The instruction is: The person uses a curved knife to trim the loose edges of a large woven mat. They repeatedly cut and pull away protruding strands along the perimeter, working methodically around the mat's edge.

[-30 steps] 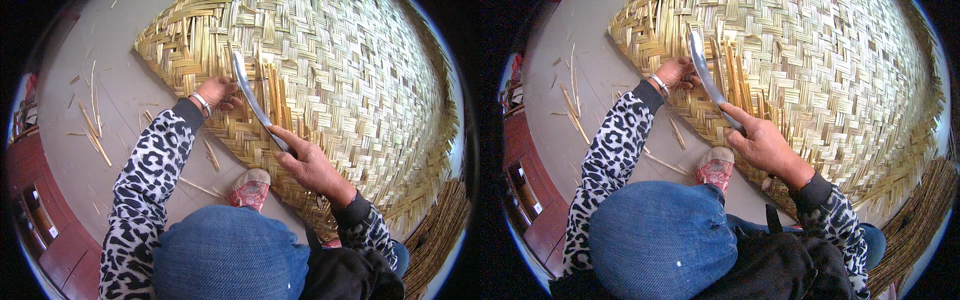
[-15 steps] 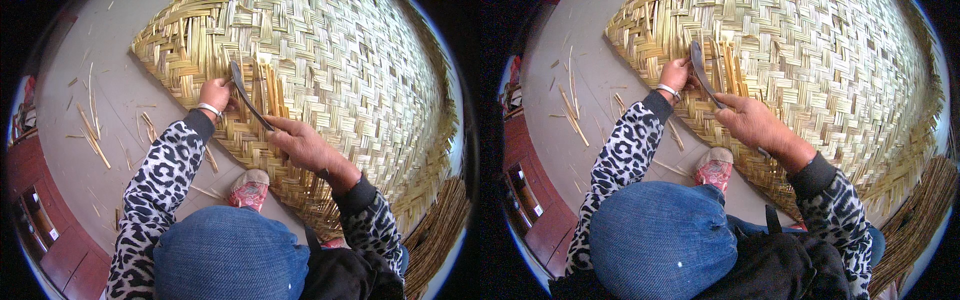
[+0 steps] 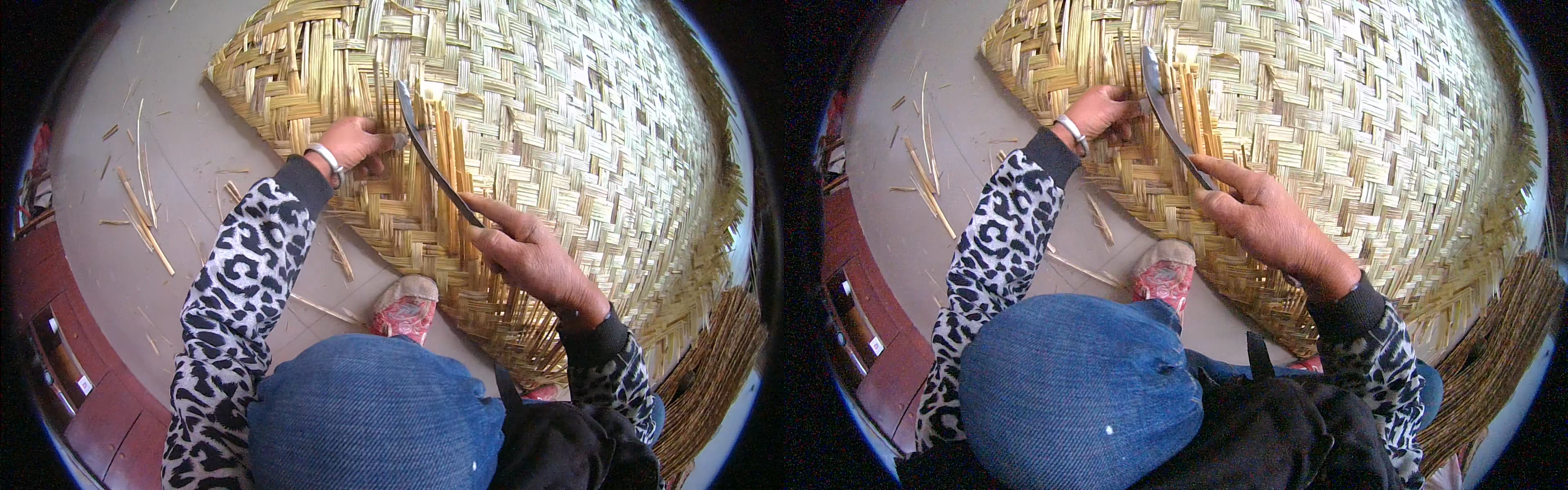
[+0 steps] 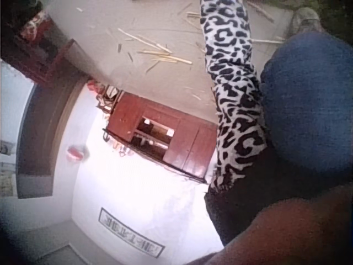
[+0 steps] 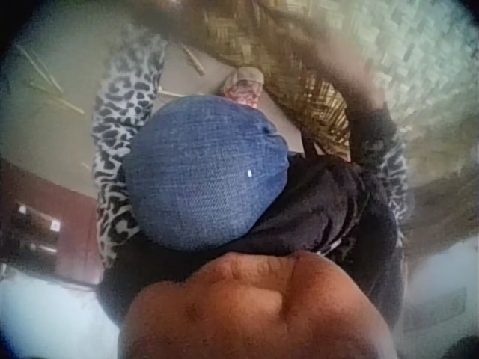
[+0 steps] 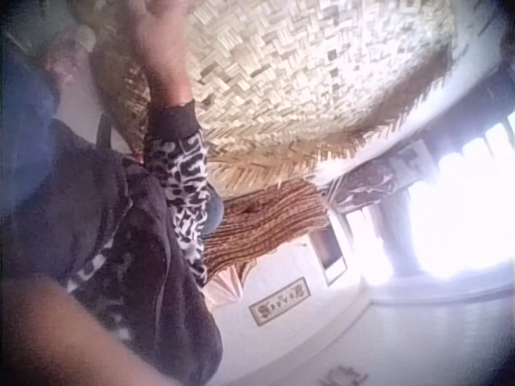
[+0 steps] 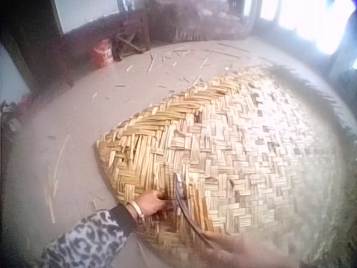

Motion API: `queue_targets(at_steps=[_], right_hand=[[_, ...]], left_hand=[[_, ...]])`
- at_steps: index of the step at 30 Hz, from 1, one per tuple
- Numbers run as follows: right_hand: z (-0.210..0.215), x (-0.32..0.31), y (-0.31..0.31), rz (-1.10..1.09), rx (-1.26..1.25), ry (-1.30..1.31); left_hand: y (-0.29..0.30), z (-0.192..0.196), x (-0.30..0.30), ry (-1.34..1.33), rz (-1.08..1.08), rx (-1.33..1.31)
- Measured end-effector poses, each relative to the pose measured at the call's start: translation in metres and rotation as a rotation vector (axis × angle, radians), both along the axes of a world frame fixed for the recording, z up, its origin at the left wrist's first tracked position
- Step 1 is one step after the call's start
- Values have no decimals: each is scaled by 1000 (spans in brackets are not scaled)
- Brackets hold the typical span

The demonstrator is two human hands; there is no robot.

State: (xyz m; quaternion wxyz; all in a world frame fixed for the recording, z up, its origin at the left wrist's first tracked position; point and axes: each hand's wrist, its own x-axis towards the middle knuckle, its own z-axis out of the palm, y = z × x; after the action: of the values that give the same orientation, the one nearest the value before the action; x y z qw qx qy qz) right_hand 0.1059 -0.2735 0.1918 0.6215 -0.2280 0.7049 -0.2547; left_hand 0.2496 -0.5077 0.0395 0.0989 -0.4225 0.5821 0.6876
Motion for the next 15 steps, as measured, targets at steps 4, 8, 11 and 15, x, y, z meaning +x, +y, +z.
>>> queue_targets(at_steps=[4, 8, 11, 15], right_hand=[[1, 2, 2, 7, 28, -14], [-2, 3, 0, -25, 32, -39], [-12, 3, -6, 55, 32, 54], [-24, 2, -17, 279, -28, 284]], left_hand=[[5, -7, -15, -32, -36, -233], [13, -11, -17, -35, -33, -429], [19, -7, -6, -60, 55, -399], [24, -1, 9, 179, 323, 11]])
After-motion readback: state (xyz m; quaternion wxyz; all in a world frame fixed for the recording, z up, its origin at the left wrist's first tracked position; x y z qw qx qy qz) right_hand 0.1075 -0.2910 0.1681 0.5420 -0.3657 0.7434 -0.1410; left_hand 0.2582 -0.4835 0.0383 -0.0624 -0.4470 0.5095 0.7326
